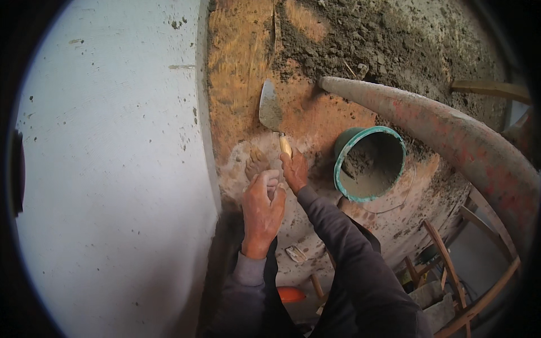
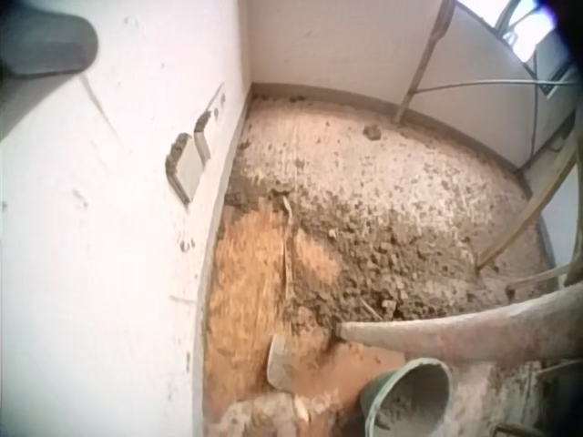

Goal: The person applies mortar to a wall using a trowel, scooping the mixture from a bucket and spreading it onto the surface.

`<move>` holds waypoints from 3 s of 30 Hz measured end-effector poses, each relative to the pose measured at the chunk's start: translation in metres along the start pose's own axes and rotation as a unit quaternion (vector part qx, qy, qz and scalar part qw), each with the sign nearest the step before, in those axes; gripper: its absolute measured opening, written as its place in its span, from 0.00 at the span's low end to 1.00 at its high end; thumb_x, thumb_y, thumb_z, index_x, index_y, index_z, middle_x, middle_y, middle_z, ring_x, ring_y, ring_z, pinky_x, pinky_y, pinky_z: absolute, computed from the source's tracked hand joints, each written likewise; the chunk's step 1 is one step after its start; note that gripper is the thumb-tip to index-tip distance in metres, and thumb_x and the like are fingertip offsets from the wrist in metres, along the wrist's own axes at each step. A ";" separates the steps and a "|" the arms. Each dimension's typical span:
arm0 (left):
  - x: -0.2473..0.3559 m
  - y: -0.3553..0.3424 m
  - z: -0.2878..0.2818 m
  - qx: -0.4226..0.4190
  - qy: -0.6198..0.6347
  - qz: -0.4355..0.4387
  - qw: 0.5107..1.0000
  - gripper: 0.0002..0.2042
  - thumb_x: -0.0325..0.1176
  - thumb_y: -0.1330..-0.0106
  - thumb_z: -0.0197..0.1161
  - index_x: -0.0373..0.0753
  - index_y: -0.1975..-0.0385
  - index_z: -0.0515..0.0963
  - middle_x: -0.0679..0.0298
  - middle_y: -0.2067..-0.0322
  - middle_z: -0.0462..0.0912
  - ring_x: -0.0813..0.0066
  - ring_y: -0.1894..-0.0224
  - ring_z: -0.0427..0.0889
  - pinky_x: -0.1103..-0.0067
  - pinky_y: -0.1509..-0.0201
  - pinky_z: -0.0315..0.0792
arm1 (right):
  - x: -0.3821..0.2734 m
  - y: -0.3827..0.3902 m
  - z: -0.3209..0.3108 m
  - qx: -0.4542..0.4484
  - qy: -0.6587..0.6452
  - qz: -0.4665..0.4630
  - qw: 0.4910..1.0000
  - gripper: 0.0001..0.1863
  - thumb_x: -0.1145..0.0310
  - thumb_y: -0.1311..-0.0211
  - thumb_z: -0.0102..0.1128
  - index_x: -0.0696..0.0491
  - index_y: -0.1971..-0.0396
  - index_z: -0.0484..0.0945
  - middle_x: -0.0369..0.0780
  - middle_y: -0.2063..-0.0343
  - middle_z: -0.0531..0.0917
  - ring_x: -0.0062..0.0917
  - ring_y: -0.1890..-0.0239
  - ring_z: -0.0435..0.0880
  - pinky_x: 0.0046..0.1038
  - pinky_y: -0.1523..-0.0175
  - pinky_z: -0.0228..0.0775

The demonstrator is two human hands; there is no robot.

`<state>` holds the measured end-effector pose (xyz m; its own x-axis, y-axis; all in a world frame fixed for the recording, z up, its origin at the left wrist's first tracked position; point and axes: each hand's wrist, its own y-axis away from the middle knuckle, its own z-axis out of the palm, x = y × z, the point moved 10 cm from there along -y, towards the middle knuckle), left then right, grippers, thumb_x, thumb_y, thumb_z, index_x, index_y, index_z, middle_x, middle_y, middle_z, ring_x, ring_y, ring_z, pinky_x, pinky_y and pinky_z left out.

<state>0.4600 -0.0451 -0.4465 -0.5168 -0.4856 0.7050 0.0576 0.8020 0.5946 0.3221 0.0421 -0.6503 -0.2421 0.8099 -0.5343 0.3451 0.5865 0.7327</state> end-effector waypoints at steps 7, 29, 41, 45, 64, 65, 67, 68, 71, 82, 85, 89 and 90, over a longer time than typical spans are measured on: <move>-0.006 0.008 0.005 -0.017 0.011 -0.043 0.999 0.12 0.27 0.40 0.58 0.31 0.57 0.74 0.48 0.63 0.78 0.49 0.59 0.80 0.63 0.56 0.72 | -0.030 -0.066 -0.040 0.087 0.133 -0.074 0.985 0.24 0.52 0.39 0.55 0.64 0.67 0.76 0.53 0.72 0.79 0.48 0.66 0.78 0.45 0.61 0.66; -0.002 0.011 0.006 -0.025 0.010 -0.025 0.999 0.13 0.27 0.40 0.59 0.32 0.56 0.74 0.47 0.62 0.78 0.47 0.59 0.79 0.63 0.56 0.72 | -0.129 -0.123 -0.005 -0.065 -0.405 0.106 0.906 0.14 0.57 0.31 0.43 0.53 0.66 0.70 0.35 0.82 0.72 0.21 0.87 0.68 0.28 0.84 0.60; -0.004 0.006 0.005 -0.020 0.021 -0.041 0.999 0.12 0.27 0.40 0.59 0.32 0.57 0.75 0.47 0.63 0.78 0.49 0.59 0.80 0.63 0.56 0.72 | -0.104 -0.134 -0.028 -0.023 -0.364 0.105 0.925 0.15 0.56 0.32 0.44 0.53 0.65 0.69 0.36 0.81 0.71 0.22 0.87 0.67 0.29 0.84 0.58; -0.009 0.008 0.004 -0.019 0.015 -0.057 0.998 0.12 0.27 0.40 0.58 0.32 0.57 0.75 0.47 0.63 0.78 0.49 0.60 0.79 0.63 0.57 0.72 | -0.097 -0.093 -0.014 0.045 -0.460 0.124 0.878 0.13 0.57 0.33 0.45 0.53 0.64 0.69 0.36 0.81 0.71 0.23 0.87 0.68 0.28 0.84 0.59; -0.008 0.012 0.012 -0.006 0.030 -0.048 0.998 0.12 0.27 0.41 0.59 0.32 0.58 0.75 0.48 0.64 0.80 0.51 0.61 0.80 0.64 0.58 0.73 | -0.054 -0.005 -0.001 -0.027 -0.314 0.173 0.933 0.14 0.57 0.34 0.46 0.53 0.67 0.70 0.37 0.83 0.71 0.24 0.88 0.69 0.30 0.86 0.60; -0.008 0.012 0.011 -0.008 0.031 -0.049 0.998 0.12 0.27 0.41 0.59 0.32 0.58 0.75 0.48 0.64 0.80 0.50 0.62 0.80 0.64 0.58 0.73 | -0.047 0.002 0.004 -0.049 -0.292 0.192 0.936 0.13 0.57 0.34 0.46 0.52 0.68 0.70 0.37 0.83 0.71 0.24 0.88 0.69 0.29 0.86 0.60; -0.004 0.012 0.009 -0.007 0.028 -0.045 0.999 0.12 0.28 0.41 0.59 0.32 0.58 0.75 0.48 0.64 0.80 0.50 0.62 0.80 0.64 0.58 0.73 | -0.034 -0.005 -0.005 -0.042 -0.238 0.176 0.954 0.13 0.57 0.34 0.47 0.52 0.69 0.70 0.37 0.84 0.70 0.24 0.88 0.69 0.29 0.86 0.59; -0.004 0.013 0.009 -0.005 0.026 -0.041 0.999 0.12 0.28 0.41 0.59 0.32 0.58 0.76 0.48 0.64 0.80 0.50 0.62 0.80 0.64 0.58 0.72 | -0.027 -0.011 -0.012 -0.038 -0.210 0.168 0.963 0.13 0.57 0.34 0.47 0.52 0.70 0.69 0.37 0.84 0.70 0.24 0.88 0.68 0.29 0.86 0.59; -0.004 0.016 0.018 -0.005 0.028 -0.043 0.999 0.12 0.28 0.40 0.59 0.32 0.58 0.76 0.48 0.65 0.80 0.50 0.63 0.80 0.65 0.58 0.72 | -0.029 -0.049 -0.039 0.016 -0.363 0.124 0.923 0.14 0.57 0.35 0.50 0.53 0.71 0.68 0.36 0.86 0.70 0.23 0.91 0.67 0.29 0.88 0.57; -0.005 0.023 0.012 0.052 0.035 -0.022 0.998 0.13 0.29 0.41 0.59 0.32 0.58 0.77 0.49 0.66 0.81 0.54 0.64 0.81 0.67 0.58 0.74 | -0.046 0.056 -0.036 -0.190 -0.237 0.108 0.947 0.14 0.61 0.34 0.44 0.57 0.65 0.71 0.37 0.84 0.71 0.22 0.89 0.68 0.27 0.85 0.60; -0.004 0.024 0.012 0.072 0.034 -0.022 0.997 0.13 0.29 0.42 0.59 0.33 0.58 0.78 0.50 0.66 0.82 0.55 0.63 0.82 0.68 0.58 0.74 | -0.029 0.090 -0.065 -0.212 -0.194 0.083 0.954 0.13 0.61 0.34 0.44 0.57 0.65 0.70 0.37 0.83 0.72 0.21 0.88 0.69 0.26 0.85 0.60; -0.010 0.030 0.008 0.078 0.037 -0.032 0.996 0.13 0.30 0.42 0.59 0.33 0.59 0.78 0.50 0.67 0.83 0.56 0.64 0.83 0.68 0.58 0.75 | -0.016 0.142 -0.105 -0.248 -0.103 0.121 0.956 0.12 0.62 0.35 0.47 0.57 0.64 0.70 0.36 0.82 0.72 0.19 0.87 0.69 0.24 0.84 0.60; -0.012 0.031 0.010 0.078 0.039 -0.036 0.996 0.13 0.30 0.43 0.59 0.33 0.59 0.79 0.50 0.68 0.83 0.56 0.64 0.83 0.68 0.58 0.75 | -0.015 0.156 -0.114 -0.259 -0.103 0.143 0.950 0.12 0.62 0.36 0.48 0.57 0.64 0.69 0.36 0.82 0.72 0.19 0.86 0.70 0.23 0.84 0.60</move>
<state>0.4596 -0.0109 -0.4409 -0.4468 -0.5639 0.6946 -0.1140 0.8060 0.5809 0.2757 0.1223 -0.4797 -0.0041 0.9492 -0.3147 -0.1362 0.3112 0.9405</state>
